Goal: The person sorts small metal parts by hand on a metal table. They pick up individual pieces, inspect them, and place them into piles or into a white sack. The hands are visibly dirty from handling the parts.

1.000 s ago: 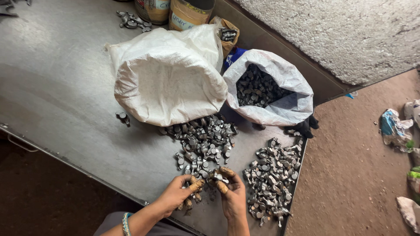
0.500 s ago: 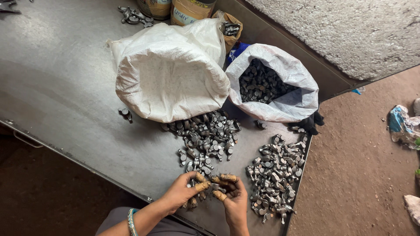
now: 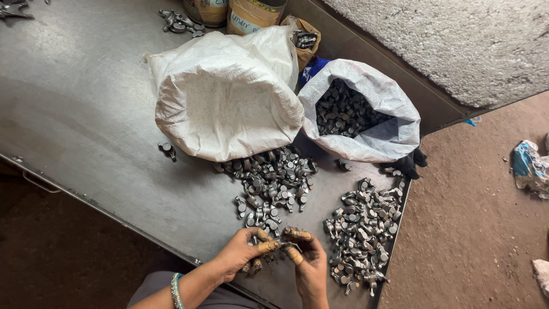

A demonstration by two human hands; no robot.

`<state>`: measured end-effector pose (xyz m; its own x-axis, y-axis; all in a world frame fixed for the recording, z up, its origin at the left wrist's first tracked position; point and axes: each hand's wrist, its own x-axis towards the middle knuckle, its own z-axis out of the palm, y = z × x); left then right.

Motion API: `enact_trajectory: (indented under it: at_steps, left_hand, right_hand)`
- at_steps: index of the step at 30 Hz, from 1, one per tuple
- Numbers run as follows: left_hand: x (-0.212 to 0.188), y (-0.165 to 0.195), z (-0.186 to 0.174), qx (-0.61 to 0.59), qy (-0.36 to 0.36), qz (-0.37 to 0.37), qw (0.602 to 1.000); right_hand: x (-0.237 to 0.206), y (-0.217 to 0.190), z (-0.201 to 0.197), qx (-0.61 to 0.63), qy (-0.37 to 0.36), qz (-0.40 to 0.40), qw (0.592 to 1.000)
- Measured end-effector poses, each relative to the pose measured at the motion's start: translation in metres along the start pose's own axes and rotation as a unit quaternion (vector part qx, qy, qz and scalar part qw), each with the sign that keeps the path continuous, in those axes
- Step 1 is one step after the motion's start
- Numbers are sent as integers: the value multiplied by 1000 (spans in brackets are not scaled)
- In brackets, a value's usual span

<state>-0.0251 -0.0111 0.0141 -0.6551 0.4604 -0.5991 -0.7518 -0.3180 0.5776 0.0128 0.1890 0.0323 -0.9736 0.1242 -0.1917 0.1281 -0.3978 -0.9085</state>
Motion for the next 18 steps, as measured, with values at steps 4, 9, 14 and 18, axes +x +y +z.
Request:
enact_trajectory:
  at_steps: [4, 9, 14, 18]
  left_hand:
    - [-8, 6, 3, 40, 2, 3, 999]
    - [-13, 13, 5, 45, 13, -4, 999]
    - [-10, 10, -2, 12, -40, 2, 999]
    - [-7, 4, -6, -14, -73, -60, 995]
  right_hand:
    - [5, 9, -8, 29, 12, 15, 999]
    - [7, 13, -8, 40, 26, 36, 998]
    - [6, 13, -9, 48, 20, 31, 998]
    - [8, 23, -21, 100, 22, 60, 993]
